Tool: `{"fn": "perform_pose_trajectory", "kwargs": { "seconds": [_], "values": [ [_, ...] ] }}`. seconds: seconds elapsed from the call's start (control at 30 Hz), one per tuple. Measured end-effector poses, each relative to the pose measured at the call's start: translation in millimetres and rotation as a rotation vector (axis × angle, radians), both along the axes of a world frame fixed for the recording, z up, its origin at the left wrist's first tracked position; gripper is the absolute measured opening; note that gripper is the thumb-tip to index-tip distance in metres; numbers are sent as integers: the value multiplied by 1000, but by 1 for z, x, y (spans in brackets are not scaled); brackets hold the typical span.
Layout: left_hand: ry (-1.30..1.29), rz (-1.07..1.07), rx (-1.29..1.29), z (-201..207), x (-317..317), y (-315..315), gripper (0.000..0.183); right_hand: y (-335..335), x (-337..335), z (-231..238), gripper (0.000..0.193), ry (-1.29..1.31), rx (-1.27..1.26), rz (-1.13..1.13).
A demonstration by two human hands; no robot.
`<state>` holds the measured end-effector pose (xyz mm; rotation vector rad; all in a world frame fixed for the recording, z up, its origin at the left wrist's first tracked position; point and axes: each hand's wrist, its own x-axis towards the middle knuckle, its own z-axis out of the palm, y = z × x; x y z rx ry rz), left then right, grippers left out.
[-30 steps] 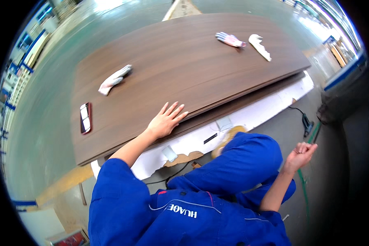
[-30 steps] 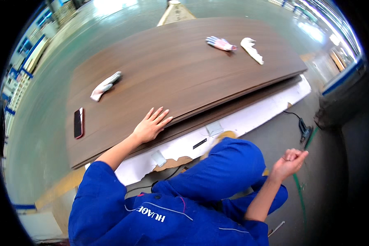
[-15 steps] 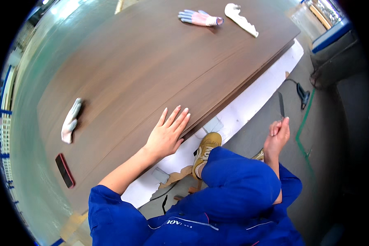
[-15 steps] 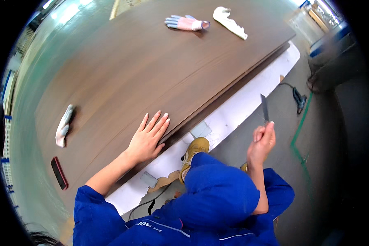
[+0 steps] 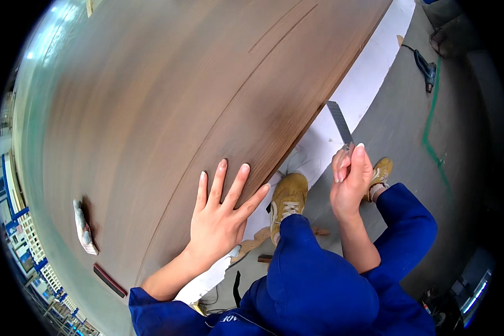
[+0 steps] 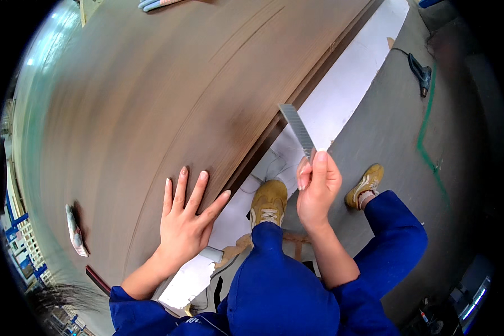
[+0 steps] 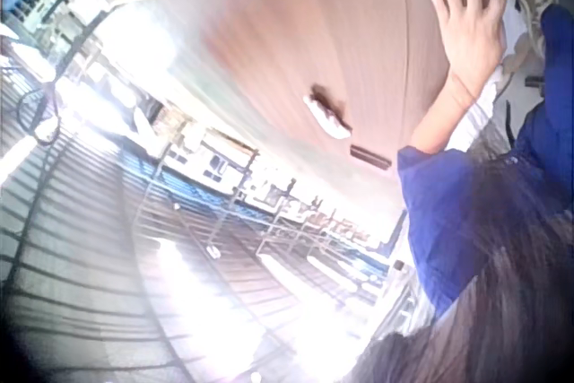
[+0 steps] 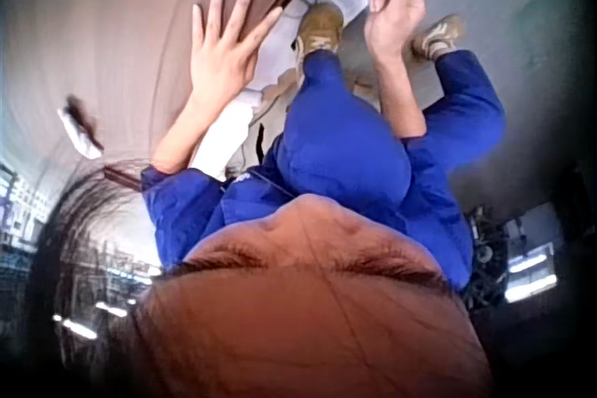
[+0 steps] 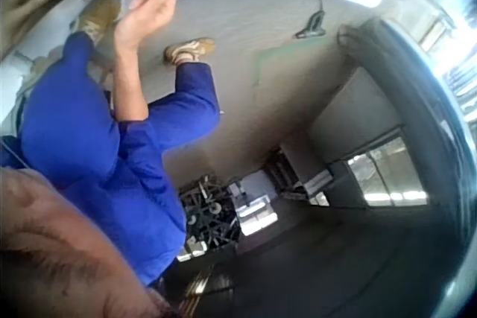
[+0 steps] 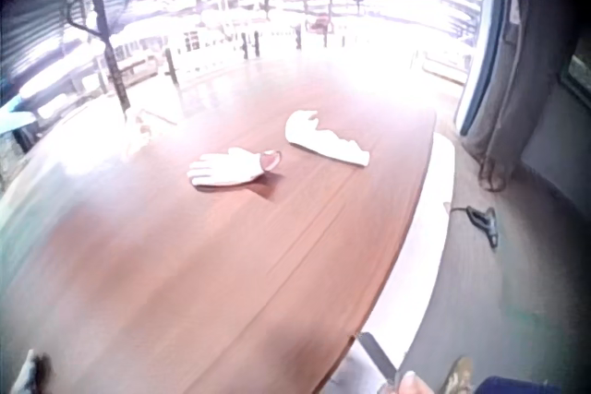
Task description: The person uses a heat gun to apply heat along the edges of stacked wooden panels, then wipes the edges with a cloth. Later, the person uses a metal file to smooth the edges of the panels.
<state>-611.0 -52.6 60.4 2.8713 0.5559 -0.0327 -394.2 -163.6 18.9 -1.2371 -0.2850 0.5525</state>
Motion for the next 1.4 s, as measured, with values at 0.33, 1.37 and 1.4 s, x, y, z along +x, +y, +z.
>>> {"fn": "perform_pose_trajectory", "kwargs": {
  "seconds": [0.33, 1.37, 1.4],
  "values": [
    [-38, 22, -33, -1, 15, 3, 61, 1, -9, -10, 42, 5, -64, 50],
    [20, 167, -66, -3, -34, -25, 53, 1, -17, -14, 39, -36, -115, 132],
    [-16, 102, -30, -5, -39, -24, 53, 2, -17, -14, 39, -34, -115, 131]
  ]
}}
